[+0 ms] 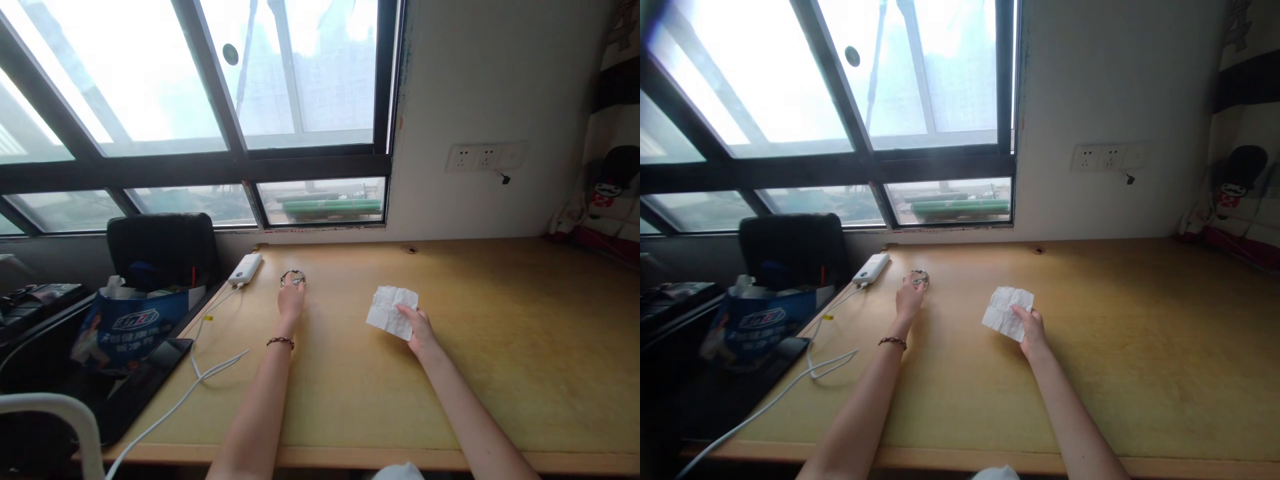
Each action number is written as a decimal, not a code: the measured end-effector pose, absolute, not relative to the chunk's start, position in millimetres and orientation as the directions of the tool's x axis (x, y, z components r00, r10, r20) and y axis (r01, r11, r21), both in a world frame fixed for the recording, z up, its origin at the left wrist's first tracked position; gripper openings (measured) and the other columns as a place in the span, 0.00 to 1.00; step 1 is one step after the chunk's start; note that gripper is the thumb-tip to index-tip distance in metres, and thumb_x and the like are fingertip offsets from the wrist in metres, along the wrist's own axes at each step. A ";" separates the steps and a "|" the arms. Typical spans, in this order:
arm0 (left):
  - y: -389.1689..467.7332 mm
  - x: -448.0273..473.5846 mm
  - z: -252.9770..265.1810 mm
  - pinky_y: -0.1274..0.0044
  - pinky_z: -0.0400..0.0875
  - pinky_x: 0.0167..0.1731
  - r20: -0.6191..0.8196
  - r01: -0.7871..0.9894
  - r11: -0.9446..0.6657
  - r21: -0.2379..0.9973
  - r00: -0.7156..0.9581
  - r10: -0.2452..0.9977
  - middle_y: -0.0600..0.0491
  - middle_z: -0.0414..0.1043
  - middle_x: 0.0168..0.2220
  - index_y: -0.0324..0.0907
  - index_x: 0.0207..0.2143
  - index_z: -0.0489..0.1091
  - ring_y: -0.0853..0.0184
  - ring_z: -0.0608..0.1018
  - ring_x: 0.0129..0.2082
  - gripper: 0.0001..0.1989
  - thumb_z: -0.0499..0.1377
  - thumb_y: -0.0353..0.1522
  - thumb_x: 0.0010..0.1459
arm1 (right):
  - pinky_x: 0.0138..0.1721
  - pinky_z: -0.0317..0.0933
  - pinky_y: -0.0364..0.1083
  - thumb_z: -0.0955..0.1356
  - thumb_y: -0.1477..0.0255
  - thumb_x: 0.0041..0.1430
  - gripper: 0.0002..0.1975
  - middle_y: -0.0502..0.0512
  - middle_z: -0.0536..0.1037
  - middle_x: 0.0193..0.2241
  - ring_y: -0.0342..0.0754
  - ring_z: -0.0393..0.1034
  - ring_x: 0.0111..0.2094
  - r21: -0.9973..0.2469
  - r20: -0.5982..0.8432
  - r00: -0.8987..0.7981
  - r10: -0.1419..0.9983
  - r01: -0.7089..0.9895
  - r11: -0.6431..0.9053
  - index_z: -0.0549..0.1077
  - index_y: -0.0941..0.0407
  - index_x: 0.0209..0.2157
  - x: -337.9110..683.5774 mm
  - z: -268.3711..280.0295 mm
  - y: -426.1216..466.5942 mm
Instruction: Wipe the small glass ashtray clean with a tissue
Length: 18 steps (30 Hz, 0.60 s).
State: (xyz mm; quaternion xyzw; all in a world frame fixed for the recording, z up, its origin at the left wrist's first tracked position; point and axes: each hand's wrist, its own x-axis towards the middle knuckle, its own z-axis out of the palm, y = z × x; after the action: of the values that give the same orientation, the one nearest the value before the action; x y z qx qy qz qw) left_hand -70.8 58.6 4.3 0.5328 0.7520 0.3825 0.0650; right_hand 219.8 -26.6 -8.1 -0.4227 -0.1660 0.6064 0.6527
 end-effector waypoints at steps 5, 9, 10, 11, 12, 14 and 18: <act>71.9 -106.1 -13.3 0.79 0.62 0.24 0.245 0.785 0.105 0.611 -0.313 0.918 0.52 0.71 0.22 0.40 0.37 0.65 0.67 0.73 0.22 0.15 0.53 0.39 0.50 | 0.23 0.66 0.45 0.71 0.76 0.34 0.12 0.53 0.77 0.20 0.48 0.71 0.22 -0.767 -0.311 0.231 0.922 -0.634 -0.100 0.70 0.61 0.27 215.8 -6.4 -30.1; 67.5 -105.3 -22.9 0.80 0.62 0.22 0.301 0.768 0.027 0.639 -0.282 0.911 0.55 0.69 0.20 0.40 0.33 0.65 0.69 0.71 0.19 0.12 0.52 0.38 0.50 | 0.27 0.66 0.46 0.71 0.75 0.36 0.14 0.55 0.77 0.23 0.50 0.72 0.25 -0.791 -0.284 0.236 0.929 -0.606 -0.088 0.70 0.61 0.30 212.7 -6.0 -30.7; 65.7 -102.6 -21.6 0.81 0.62 0.22 0.330 0.766 -0.010 0.642 -0.265 0.906 0.55 0.69 0.20 0.41 0.33 0.65 0.70 0.71 0.19 0.11 0.52 0.38 0.50 | 0.28 0.66 0.46 0.71 0.75 0.36 0.15 0.55 0.77 0.25 0.51 0.72 0.27 -0.797 -0.266 0.240 0.934 -0.600 -0.072 0.70 0.60 0.31 212.3 -6.0 -30.3; 63.8 -98.8 -18.9 0.81 0.61 0.22 0.364 0.766 -0.054 0.640 -0.240 0.900 0.55 0.69 0.20 0.41 0.33 0.65 0.70 0.71 0.20 0.11 0.51 0.38 0.51 | 0.29 0.66 0.46 0.71 0.75 0.36 0.15 0.55 0.77 0.26 0.51 0.72 0.28 -0.804 -0.244 0.248 0.938 -0.592 -0.053 0.70 0.60 0.32 212.1 -6.4 -29.5; 61.6 -93.5 -15.2 0.81 0.61 0.22 0.401 0.768 -0.105 0.631 -0.207 0.892 0.55 0.69 0.21 0.41 0.34 0.65 0.70 0.71 0.20 0.11 0.51 0.38 0.51 | 0.31 0.66 0.46 0.70 0.75 0.36 0.16 0.55 0.77 0.27 0.51 0.72 0.30 -0.813 -0.220 0.256 0.941 -0.581 -0.032 0.70 0.60 0.33 212.0 -7.4 -28.6; 55.7 -77.3 -6.5 0.81 0.61 0.23 0.478 0.775 -0.211 0.596 -0.131 0.868 0.55 0.69 0.21 0.41 0.34 0.64 0.70 0.71 0.21 0.11 0.50 0.39 0.52 | 0.32 0.66 0.46 0.69 0.75 0.38 0.15 0.54 0.77 0.28 0.51 0.72 0.32 -0.841 -0.173 0.280 0.944 -0.541 0.006 0.70 0.59 0.33 211.8 -10.8 -26.5; 30.8 -20.8 1.4 0.82 0.61 0.24 0.563 0.750 -0.400 0.527 0.044 0.825 0.55 0.69 0.23 0.41 0.34 0.63 0.72 0.70 0.22 0.10 0.50 0.37 0.54 | 0.34 0.65 0.45 0.68 0.75 0.40 0.14 0.54 0.77 0.31 0.51 0.71 0.35 -0.882 -0.069 0.294 0.953 -0.464 0.079 0.70 0.59 0.34 208.1 -15.7 -25.4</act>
State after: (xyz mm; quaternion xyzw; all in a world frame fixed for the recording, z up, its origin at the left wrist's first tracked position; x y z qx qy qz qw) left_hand -20.8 30.8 1.4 0.7211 0.5461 0.4240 0.0446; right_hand 208.1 -25.4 -15.7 -0.4328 -0.2827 0.5226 0.6780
